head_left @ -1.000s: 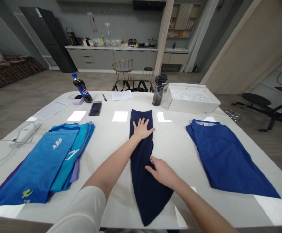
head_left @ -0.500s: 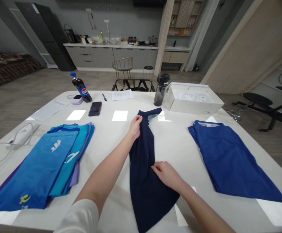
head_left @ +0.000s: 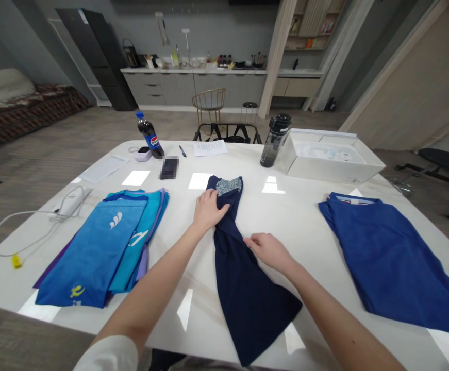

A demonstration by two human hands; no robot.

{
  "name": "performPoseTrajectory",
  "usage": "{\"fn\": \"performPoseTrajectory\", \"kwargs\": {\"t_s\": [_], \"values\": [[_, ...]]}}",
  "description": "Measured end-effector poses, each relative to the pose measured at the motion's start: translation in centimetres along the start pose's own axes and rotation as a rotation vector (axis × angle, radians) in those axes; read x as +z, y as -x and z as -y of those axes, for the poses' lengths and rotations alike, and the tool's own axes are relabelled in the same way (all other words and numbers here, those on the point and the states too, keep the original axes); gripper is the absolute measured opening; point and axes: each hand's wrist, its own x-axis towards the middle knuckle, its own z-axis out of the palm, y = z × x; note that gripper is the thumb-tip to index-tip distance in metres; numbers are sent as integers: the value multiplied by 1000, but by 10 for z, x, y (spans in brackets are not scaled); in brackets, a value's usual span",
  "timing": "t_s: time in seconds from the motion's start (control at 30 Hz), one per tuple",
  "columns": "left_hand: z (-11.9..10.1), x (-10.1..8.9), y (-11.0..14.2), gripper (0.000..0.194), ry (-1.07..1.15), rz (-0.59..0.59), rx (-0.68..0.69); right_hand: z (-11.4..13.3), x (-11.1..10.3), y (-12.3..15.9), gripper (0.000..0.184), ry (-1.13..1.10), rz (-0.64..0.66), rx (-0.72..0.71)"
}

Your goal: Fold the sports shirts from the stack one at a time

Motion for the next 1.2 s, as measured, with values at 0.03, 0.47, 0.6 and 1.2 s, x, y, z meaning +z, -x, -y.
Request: {"fn": "performPoseTrajectory", "kwargs": {"t_s": [0.03, 0.47, 0.6, 1.2], "values": [[-6, 4, -2, 54, -70, 81, 39, 3, -1, -10, 44, 15, -48, 13], [67, -8, -20, 24, 1252, -206, -652, 25, 7, -93, 18, -221, -281, -15], [89, -39, 4, 42, 873, -540, -737, 50, 9, -123, 19, -147, -255, -53], [74, -2, 24, 64, -366, 225, -111, -43, -43, -131, 28, -302, -336, 28]]}}
